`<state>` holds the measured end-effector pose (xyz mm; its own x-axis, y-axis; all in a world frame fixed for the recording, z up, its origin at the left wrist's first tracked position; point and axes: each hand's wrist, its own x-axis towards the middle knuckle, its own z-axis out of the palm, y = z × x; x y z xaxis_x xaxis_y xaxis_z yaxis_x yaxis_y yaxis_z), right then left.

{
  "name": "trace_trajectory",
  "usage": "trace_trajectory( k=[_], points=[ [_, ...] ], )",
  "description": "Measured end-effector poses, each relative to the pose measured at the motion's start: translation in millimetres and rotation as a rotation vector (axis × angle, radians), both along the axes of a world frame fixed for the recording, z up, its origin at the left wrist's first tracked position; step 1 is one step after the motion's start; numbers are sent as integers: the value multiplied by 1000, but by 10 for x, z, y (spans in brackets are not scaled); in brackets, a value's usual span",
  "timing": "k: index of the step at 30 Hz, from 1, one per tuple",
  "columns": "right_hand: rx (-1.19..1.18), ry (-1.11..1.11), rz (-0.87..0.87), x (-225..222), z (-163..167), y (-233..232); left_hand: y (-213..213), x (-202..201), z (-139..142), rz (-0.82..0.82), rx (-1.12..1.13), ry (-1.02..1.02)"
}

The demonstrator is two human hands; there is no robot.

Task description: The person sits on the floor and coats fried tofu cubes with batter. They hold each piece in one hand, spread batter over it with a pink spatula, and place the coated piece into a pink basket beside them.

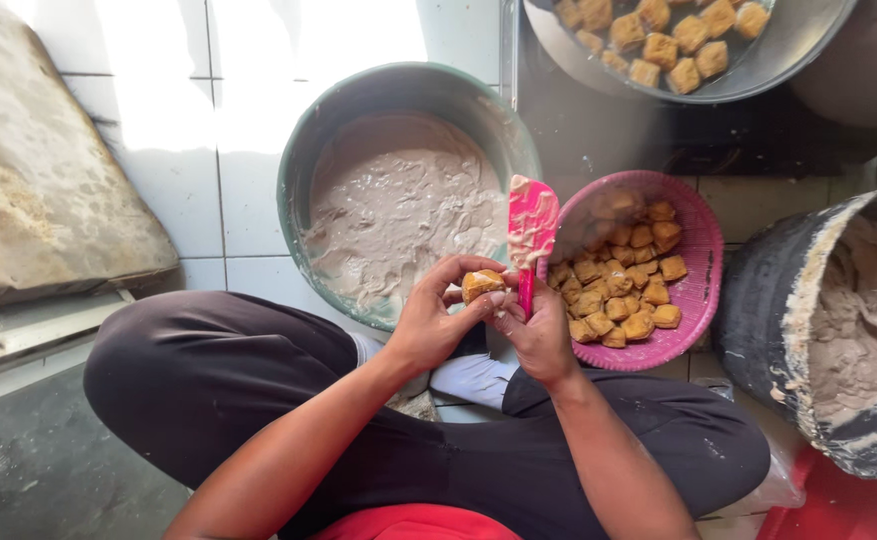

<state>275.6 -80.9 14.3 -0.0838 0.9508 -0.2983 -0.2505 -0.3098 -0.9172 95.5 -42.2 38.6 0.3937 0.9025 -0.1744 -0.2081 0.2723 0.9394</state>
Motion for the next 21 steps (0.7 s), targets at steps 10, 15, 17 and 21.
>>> trace_trajectory(
  k=[10,15,17,21],
  points=[
    [110,2,-347,1130,656,1666,68,-30,79,94,-85,38],
    [261,179,-482,1431,751,1440,145,-164,2,128,-116,33],
    [286,160,-522,1445,585,1133,194,-204,-48,143,-129,-20],
    [139,-4,-522,1666,124,817,278,-134,-172,184,-98,14]
  ],
)
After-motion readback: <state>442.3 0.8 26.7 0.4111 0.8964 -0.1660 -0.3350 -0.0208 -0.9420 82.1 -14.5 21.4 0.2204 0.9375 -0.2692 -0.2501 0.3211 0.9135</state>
